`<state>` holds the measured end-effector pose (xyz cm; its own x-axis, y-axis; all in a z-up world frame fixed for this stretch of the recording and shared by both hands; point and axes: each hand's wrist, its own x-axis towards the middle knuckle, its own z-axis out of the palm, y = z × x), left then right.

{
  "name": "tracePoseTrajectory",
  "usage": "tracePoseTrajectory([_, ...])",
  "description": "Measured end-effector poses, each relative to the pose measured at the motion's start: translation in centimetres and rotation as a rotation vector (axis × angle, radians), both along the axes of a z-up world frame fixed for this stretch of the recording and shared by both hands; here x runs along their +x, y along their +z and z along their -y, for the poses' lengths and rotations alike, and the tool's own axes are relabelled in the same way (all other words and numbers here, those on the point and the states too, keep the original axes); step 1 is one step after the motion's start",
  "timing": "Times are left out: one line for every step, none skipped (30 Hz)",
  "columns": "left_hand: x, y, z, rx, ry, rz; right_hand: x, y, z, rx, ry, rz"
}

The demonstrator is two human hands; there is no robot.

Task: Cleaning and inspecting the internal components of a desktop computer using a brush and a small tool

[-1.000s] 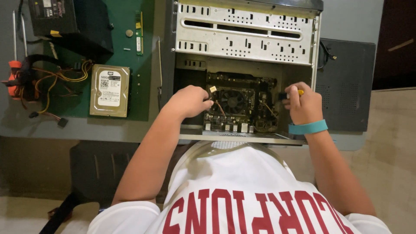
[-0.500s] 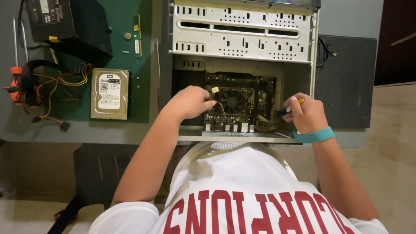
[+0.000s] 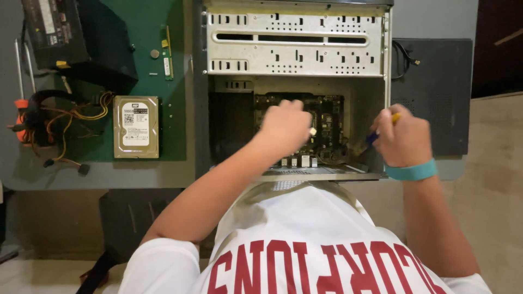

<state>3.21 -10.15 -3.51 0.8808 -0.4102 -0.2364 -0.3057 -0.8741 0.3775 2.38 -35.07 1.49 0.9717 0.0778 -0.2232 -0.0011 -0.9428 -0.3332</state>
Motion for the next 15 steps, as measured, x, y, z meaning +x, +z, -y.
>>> tracePoseTrajectory([0.5,0.7,1.4,0.066,-0.075,-0.141,0.0,0.7,0.3,0.073,-0.022,0.084])
tracePoseTrajectory([1.1,1.5,2.7,0.133,-0.150,-0.282,0.0,1.5,0.6,0.145,-0.045,0.169])
tracePoseTrajectory([1.3,0.6,3.8,0.134,-0.155,-0.285,-0.4,2.3,0.4,0.144,-0.051,0.166])
tracePoseTrajectory([1.6,-0.2,4.8,0.059,-0.215,-0.277,-0.8,3.1,0.1,0.241,-0.030,0.280])
tracePoseTrajectory([1.8,-1.1,5.9,-0.018,-0.275,-0.270,-1.1,3.9,-0.2,0.336,-0.009,0.394])
tracePoseTrajectory([2.0,-2.5,6.9,-0.018,-0.281,-0.276,-1.6,4.5,-0.4,0.334,-0.015,0.389])
tracePoseTrajectory([2.4,-3.8,8.0,-0.013,-0.364,-0.252,-1.9,5.1,-0.7,0.384,-0.006,0.418])
tracePoseTrajectory([2.7,-5.1,9.0,-0.009,-0.448,-0.228,-2.2,5.7,-0.9,0.434,0.004,0.448])
tracePoseTrajectory([2.9,-5.8,9.6,-0.009,-0.451,-0.230,-2.5,6.1,-0.6,0.433,0.001,0.446])
tracePoseTrajectory([3.2,-6.5,10.2,0.023,-0.481,-0.245,-2.7,6.6,-0.3,0.436,0.033,0.406])
tracePoseTrajectory([3.4,-7.2,10.8,0.055,-0.511,-0.262,-2.9,6.9,0.0,0.438,0.065,0.364])
tracePoseTrajectory([4.0,-7.3,10.7,0.054,-0.513,-0.265,-3.1,7.4,0.2,0.437,0.063,0.361])
tracePoseTrajectory([4.6,-7.4,10.7,-0.017,-0.451,-0.346,-3.4,7.8,0.3,0.451,0.068,0.338])
tracePoseTrajectory([5.2,-7.5,10.7,-0.087,-0.387,-0.427,-3.7,8.2,0.4,0.465,0.072,0.315])
tracePoseTrajectory([5.9,-7.2,10.5,-0.089,-0.391,-0.435,-3.7,8.2,0.4,0.463,0.066,0.308])
